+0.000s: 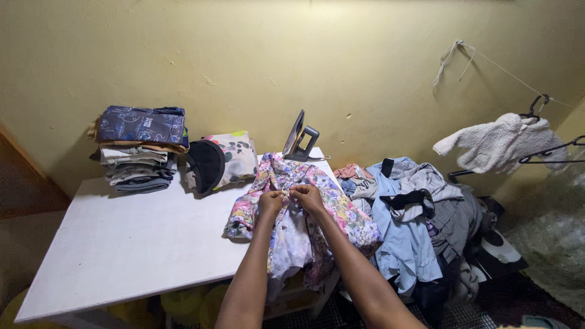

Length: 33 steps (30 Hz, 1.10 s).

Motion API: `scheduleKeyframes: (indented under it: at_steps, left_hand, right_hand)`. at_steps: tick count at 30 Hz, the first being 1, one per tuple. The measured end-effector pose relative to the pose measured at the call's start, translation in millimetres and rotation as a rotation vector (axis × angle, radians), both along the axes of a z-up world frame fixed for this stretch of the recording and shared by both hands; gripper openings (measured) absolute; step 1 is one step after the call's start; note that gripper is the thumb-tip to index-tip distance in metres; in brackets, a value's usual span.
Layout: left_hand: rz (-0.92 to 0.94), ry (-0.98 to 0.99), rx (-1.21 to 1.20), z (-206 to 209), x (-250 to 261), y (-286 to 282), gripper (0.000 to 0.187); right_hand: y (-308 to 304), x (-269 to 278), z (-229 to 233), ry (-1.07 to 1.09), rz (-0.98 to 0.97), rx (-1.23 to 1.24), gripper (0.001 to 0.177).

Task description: The person picks up a garment from a pile of laundry on a table, straightens it, and folds it.

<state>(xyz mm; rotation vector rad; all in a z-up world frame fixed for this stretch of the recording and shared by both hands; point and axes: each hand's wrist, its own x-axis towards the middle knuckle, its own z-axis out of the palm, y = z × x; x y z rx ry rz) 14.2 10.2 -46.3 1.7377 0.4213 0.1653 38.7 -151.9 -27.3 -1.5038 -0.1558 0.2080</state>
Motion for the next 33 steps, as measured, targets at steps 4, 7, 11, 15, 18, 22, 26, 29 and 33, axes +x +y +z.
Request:
scheduleKeyframes:
  at_steps: [4,7,11,15,18,22,26,29,33]
  left_hand:
    - [0.023,0.048,0.289,24,-16,0,0.021]
    - [0.032,0.108,0.331,40,-24,-3,0.021]
    - [0.064,0.121,0.297,38,-18,-7,0.019]
    - [0.058,0.032,0.247,16,-4,-5,0.021]
    - [0.022,-0.012,0.231,7,4,-4,0.022]
    - [-0.064,-0.004,-0.064,3,6,1,0.023]
    - [0.019,-0.037,-0.035,6,-2,-4,0.027]
    - [0.055,-0.111,0.073,18,-13,-9,0.024]
    - [0.097,-0.222,0.221,37,-31,-14,0.021]
  right_hand:
    - [1,5,-7,-0.041,0.037,-0.014,0.015]
    - [2,1,-7,-0.094,0.045,-0.096,0.016]
    - [2,-2,1,-0.172,0.007,-0.205,0.015]
    - [3,-4,0,-0.203,-0.024,-0.182,0.014]
    - [2,-6,-1,-0.172,-0.015,-0.123,0.013]
    - [-1,-6,0,-0.207,-0.041,-0.127,0.013]
    - [-2,-3,-1,-0.210,-0.030,-0.179,0.015]
    - [-2,0,-3,-0.201,-0.018,-0.166,0.015]
    - [-2,2,-1,-0.211,-0.003,-0.190,0.017]
